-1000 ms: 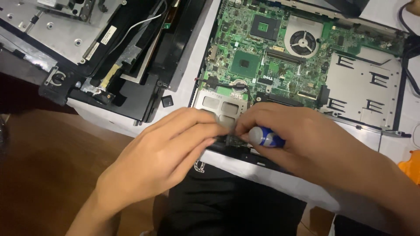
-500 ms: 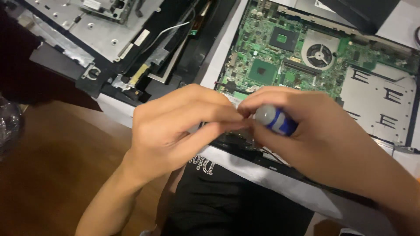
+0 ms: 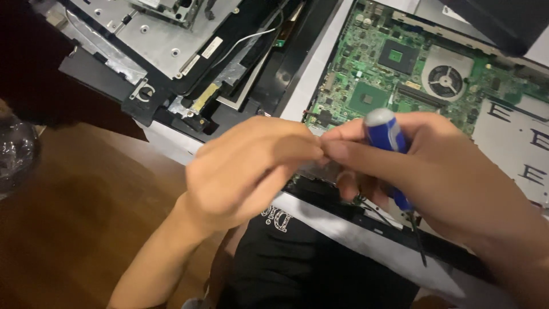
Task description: Repairing a laptop by unscrewing and removing internal components
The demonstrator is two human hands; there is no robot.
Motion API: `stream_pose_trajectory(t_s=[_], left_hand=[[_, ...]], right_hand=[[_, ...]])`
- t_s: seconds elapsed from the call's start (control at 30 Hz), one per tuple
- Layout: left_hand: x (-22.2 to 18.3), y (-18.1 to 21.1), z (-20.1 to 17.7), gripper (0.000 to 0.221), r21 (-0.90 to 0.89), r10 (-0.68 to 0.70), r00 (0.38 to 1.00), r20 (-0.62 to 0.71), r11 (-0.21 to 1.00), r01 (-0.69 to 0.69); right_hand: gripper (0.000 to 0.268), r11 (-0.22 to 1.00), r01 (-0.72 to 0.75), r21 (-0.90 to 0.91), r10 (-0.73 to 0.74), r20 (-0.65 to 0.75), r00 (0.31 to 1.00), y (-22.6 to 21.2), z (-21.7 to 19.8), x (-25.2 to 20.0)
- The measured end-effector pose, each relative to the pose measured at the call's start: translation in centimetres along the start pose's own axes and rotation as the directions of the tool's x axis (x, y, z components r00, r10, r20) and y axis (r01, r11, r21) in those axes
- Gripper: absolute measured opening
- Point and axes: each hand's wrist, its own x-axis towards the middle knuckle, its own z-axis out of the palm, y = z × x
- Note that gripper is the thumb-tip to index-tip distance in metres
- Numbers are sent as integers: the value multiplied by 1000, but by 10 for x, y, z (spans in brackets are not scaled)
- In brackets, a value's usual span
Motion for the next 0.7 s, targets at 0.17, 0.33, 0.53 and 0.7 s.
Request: stream_pose_trajectory(t_s=[0.17, 0.33, 0.53, 0.7], left_hand=[[-10, -8, 6, 12, 55, -9, 1000, -22, 998, 10], [-15, -9, 11, 8, 92, -24, 998, -51, 995, 28], [-16, -11, 14, 7, 51, -72, 996, -51, 996, 75], [-14, -9, 9, 6, 8, -122, 992, -21, 992, 122]], right_hand=[[30, 988, -95, 120, 98, -20, 995, -3, 7, 4], [31, 982, -113, 153, 120, -32, 992, -2, 9, 6], [36, 973, -54, 223, 54, 7, 999, 14, 5, 14], [35, 988, -75, 137, 73, 19, 997, 9, 3, 12]])
